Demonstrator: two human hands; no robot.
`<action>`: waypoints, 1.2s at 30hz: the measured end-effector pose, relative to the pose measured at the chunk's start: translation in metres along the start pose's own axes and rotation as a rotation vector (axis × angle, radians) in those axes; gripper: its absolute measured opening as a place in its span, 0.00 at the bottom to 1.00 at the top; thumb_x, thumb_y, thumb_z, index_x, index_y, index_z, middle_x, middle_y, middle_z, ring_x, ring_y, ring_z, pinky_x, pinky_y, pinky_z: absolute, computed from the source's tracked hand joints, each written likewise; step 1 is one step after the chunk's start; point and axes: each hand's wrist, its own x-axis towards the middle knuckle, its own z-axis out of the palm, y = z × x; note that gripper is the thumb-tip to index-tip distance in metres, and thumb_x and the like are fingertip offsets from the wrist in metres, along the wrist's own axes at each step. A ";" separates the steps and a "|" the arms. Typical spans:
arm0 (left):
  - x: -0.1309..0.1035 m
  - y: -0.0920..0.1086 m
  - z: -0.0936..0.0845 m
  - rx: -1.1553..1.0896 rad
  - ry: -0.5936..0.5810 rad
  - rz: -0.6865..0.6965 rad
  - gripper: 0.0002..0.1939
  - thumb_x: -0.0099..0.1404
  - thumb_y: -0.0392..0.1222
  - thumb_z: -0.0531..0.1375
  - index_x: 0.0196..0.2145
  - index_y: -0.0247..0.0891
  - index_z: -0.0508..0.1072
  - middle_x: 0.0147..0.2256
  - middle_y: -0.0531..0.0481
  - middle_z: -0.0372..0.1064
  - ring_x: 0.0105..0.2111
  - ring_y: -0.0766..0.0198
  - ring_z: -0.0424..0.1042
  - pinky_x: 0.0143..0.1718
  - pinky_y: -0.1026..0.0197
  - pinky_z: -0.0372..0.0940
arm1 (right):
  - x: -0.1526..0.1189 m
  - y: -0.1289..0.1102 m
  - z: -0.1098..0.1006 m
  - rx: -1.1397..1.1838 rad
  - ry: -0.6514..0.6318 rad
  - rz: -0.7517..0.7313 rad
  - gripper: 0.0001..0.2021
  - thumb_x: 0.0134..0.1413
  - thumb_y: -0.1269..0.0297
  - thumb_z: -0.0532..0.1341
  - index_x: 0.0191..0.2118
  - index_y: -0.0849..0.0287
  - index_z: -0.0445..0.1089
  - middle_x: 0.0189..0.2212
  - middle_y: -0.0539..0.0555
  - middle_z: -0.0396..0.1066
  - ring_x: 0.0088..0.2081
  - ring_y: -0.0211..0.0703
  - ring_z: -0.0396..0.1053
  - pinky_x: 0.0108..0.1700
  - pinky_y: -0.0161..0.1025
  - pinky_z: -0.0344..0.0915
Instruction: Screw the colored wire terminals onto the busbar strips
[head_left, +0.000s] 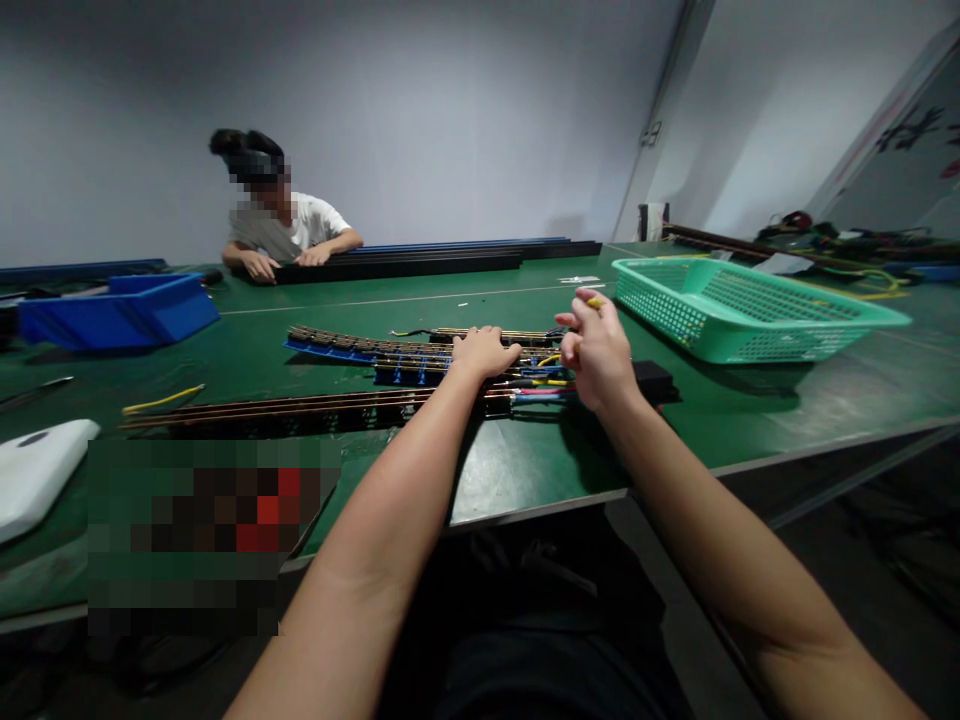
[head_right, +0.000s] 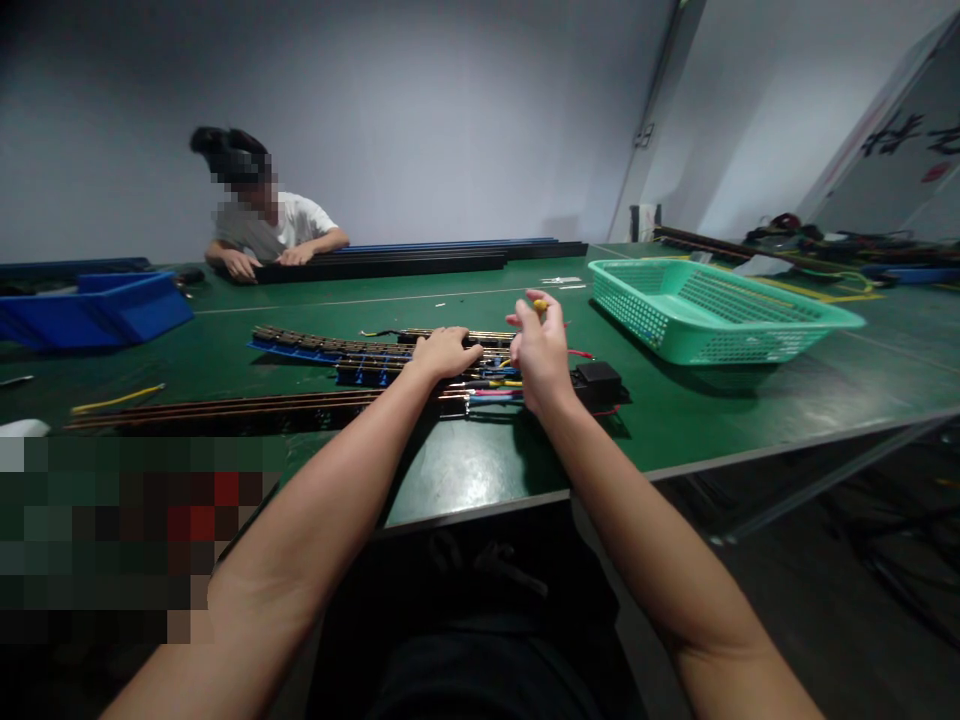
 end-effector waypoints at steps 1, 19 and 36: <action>0.000 0.000 0.000 0.003 -0.001 -0.003 0.32 0.68 0.60 0.47 0.58 0.37 0.70 0.61 0.38 0.66 0.60 0.43 0.64 0.59 0.41 0.60 | -0.016 0.004 -0.003 -0.013 -0.075 -0.041 0.14 0.58 0.64 0.60 0.49 0.51 0.61 0.31 0.45 0.67 0.16 0.28 0.50 0.16 0.29 0.48; -0.002 0.000 0.000 0.015 0.012 0.003 0.30 0.70 0.58 0.45 0.56 0.37 0.71 0.60 0.38 0.68 0.60 0.45 0.65 0.58 0.43 0.61 | -0.175 0.013 -0.050 -0.436 -0.298 -0.303 0.23 0.63 0.66 0.61 0.61 0.46 0.58 0.42 0.51 0.68 0.20 0.29 0.58 0.21 0.30 0.59; -0.001 -0.002 0.003 0.007 0.023 0.008 0.30 0.69 0.59 0.46 0.57 0.38 0.71 0.60 0.39 0.68 0.60 0.45 0.64 0.58 0.43 0.60 | -0.117 0.025 -0.036 -1.359 -0.630 -0.436 0.12 0.55 0.75 0.56 0.42 0.53 0.68 0.24 0.52 0.75 0.21 0.43 0.68 0.25 0.38 0.40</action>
